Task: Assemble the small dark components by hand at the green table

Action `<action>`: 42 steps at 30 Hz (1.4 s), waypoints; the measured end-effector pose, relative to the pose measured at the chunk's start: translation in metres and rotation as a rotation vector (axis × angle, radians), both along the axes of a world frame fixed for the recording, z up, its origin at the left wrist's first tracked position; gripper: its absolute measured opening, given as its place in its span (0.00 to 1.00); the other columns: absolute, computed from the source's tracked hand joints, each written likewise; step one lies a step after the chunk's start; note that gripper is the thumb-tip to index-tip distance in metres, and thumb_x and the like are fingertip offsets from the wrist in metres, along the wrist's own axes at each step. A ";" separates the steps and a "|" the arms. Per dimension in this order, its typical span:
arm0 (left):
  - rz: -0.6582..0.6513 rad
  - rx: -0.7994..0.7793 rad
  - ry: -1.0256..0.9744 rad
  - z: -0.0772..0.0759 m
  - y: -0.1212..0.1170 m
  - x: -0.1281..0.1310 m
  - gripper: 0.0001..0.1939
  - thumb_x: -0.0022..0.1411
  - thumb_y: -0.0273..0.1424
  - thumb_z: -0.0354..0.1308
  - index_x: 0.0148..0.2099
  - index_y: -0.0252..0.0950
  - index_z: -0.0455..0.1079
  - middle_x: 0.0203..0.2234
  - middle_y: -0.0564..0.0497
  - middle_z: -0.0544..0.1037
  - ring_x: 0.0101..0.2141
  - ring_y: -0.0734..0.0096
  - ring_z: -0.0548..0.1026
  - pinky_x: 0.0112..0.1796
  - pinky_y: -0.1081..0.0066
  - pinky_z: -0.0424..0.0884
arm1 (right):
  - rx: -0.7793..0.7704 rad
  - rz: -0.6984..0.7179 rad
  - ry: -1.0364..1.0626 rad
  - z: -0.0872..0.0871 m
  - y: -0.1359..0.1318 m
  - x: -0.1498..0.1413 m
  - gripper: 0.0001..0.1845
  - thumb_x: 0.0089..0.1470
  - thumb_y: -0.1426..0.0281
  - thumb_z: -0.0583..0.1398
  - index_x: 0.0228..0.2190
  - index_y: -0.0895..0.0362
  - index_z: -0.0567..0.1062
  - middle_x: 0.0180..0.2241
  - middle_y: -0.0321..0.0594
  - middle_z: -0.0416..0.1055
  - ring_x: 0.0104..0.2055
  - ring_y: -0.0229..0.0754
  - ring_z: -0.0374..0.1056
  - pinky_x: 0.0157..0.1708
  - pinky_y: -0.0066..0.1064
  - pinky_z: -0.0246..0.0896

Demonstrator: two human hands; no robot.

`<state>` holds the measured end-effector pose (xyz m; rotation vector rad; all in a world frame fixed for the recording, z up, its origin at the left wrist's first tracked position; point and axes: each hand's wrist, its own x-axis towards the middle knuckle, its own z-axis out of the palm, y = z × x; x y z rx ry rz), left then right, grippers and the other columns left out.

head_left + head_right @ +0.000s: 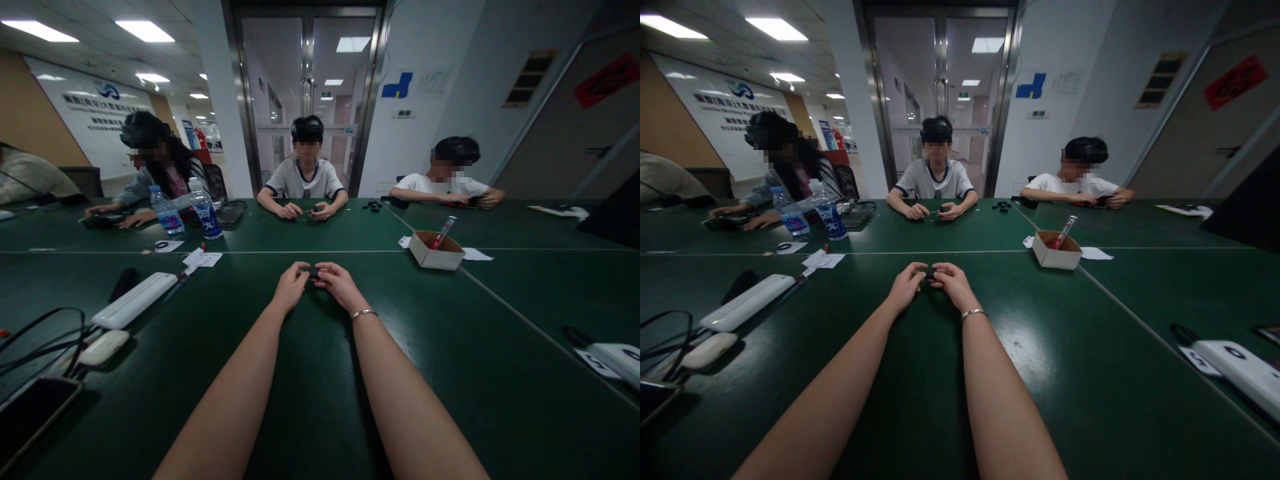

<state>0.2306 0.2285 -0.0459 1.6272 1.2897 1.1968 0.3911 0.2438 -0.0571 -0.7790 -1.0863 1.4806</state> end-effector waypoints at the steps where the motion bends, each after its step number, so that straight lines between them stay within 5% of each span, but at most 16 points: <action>1: 0.007 0.012 0.006 0.000 0.000 0.000 0.15 0.60 0.30 0.52 0.49 0.37 0.70 0.36 0.48 0.73 0.26 0.75 0.69 0.27 0.75 0.66 | -0.003 -0.002 0.001 0.000 0.000 0.000 0.12 0.45 0.75 0.67 0.35 0.58 0.76 0.33 0.41 0.74 0.33 0.41 0.74 0.32 0.27 0.71; 7: -0.001 0.006 0.003 0.000 0.002 -0.001 0.14 0.63 0.33 0.50 0.47 0.36 0.70 0.28 0.51 0.72 0.25 0.73 0.69 0.27 0.75 0.65 | -0.007 -0.014 0.017 0.002 -0.001 -0.001 0.11 0.44 0.77 0.66 0.34 0.58 0.77 0.32 0.40 0.74 0.33 0.40 0.74 0.31 0.25 0.71; 12: -0.001 0.032 0.002 -0.001 0.001 -0.001 0.14 0.59 0.29 0.53 0.47 0.37 0.70 0.34 0.50 0.73 0.25 0.76 0.68 0.27 0.75 0.65 | -0.015 -0.017 0.022 0.004 -0.002 -0.002 0.10 0.44 0.77 0.65 0.33 0.58 0.77 0.30 0.40 0.75 0.32 0.40 0.74 0.30 0.25 0.71; 24: -0.029 -0.005 -0.044 0.000 0.001 0.000 0.14 0.61 0.32 0.51 0.48 0.36 0.70 0.26 0.52 0.70 0.26 0.73 0.69 0.27 0.76 0.66 | 0.001 -0.012 0.006 0.003 -0.002 -0.001 0.12 0.44 0.74 0.68 0.35 0.57 0.77 0.31 0.39 0.75 0.33 0.41 0.74 0.31 0.27 0.72; 42: 0.009 0.016 -0.069 -0.005 0.004 -0.002 0.13 0.61 0.31 0.52 0.47 0.36 0.69 0.28 0.53 0.71 0.23 0.77 0.68 0.25 0.77 0.64 | 0.035 -0.026 -0.054 0.000 0.000 -0.002 0.15 0.43 0.74 0.68 0.37 0.56 0.76 0.32 0.38 0.72 0.37 0.42 0.73 0.34 0.28 0.72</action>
